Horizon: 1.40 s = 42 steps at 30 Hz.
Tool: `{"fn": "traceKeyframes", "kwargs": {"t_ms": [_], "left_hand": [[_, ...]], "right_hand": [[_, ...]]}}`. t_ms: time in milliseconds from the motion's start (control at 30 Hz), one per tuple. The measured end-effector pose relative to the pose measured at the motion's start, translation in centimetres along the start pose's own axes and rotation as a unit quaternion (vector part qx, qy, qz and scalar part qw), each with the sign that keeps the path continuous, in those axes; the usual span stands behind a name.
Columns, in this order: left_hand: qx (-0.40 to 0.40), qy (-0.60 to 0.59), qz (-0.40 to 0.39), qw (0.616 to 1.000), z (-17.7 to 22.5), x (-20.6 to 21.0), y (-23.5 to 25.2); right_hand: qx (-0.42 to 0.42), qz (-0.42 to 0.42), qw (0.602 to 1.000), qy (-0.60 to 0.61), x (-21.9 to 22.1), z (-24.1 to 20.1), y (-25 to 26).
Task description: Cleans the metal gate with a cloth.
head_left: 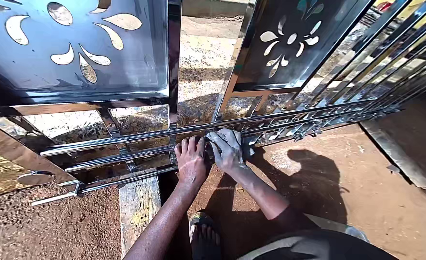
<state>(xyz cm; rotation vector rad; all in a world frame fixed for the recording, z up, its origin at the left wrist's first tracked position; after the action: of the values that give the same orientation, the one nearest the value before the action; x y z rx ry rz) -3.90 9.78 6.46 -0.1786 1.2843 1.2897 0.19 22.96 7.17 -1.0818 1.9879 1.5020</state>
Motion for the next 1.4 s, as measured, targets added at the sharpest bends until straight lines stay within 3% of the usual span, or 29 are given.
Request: {"fn": "traceKeyframes", "kwargs": {"t_ms": [133, 233, 367, 467, 533, 633, 733, 800, 867, 933, 1067, 1233, 1300, 1400], "left_hand": [[-0.011, 0.007, -0.045, 0.999, 0.6, -0.1, -1.1], [-0.007, -0.010, -0.076, 0.997, 0.2, -0.9, -1.8], [0.003, -0.022, -0.025, 0.999, -1.3, -3.0, -3.0], [-0.011, -0.029, 0.010, 0.999, -2.5, -4.4, -4.5], [-0.014, -0.042, 0.021, 0.999, -2.7, -4.7, -5.4], [-0.013, -0.081, -0.009, 0.997, -1.6, -4.4, -6.8], [0.001, -0.133, -0.056, 0.990, -0.3, -4.0, -7.9], [-0.014, -0.170, -0.099, 0.980, -0.1, -4.1, -7.7], [-0.046, -0.207, -0.132, 0.968, -1.1, -4.6, -7.1], [-0.077, -0.222, -0.106, 0.966, -2.7, -5.0, -6.3], [-0.127, -0.179, 0.030, 0.975, -6.4, -6.4, -4.8], [-0.161, -0.083, 0.059, 0.982, -8.6, -7.3, -2.7], [-0.172, -0.065, 0.023, 0.983, -8.6, -7.4, -1.6], [-0.169, -0.042, -0.007, 0.985, -8.3, -6.9, 0.0]], "right_hand": [[0.019, -0.048, 0.998, -0.037, 0.0, -1.2, 1.0], [-0.006, -0.027, 1.000, -0.012, -0.2, -1.2, 1.4], [-0.041, 0.022, 0.999, 0.002, -0.6, 1.1, 0.9], [0.109, -0.057, 0.990, -0.072, -3.5, 4.2, 0.9], [0.161, -0.047, 0.985, -0.045, -4.7, 4.4, 1.5], [0.075, 0.056, 0.995, 0.042, -3.7, 1.3, 1.2], [-0.015, 0.075, 0.996, 0.039, -0.5, -0.1, 0.9], [-0.006, 0.036, 0.999, 0.015, -0.6, -0.4, 1.8], [0.083, -0.049, 0.995, -0.005, -1.6, -1.7, 2.4], [0.123, -0.073, 0.990, -0.005, -2.4, -3.5, 2.7], [-0.078, 0.070, 0.992, 0.073, 1.1, -8.2, 1.7], [-0.125, 0.093, 0.987, 0.046, 5.9, -9.3, 3.0], [-0.107, 0.056, 0.992, 0.030, 5.7, -9.4, 2.5], [-0.086, -0.070, 0.994, 0.019, 4.6, -10.4, 2.9]]}}
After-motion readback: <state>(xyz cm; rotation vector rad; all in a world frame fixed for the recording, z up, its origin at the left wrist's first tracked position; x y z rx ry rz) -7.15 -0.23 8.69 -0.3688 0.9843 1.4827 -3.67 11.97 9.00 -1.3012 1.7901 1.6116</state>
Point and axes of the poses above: each hand's wrist, its own y-axis towards the middle knuckle, its own x-axis out of the palm, z = x × y, the point moved 4 cm from there along y, towards the middle knuckle, and after that the axes turned 9 degrees about y, right-handed, at the moved point
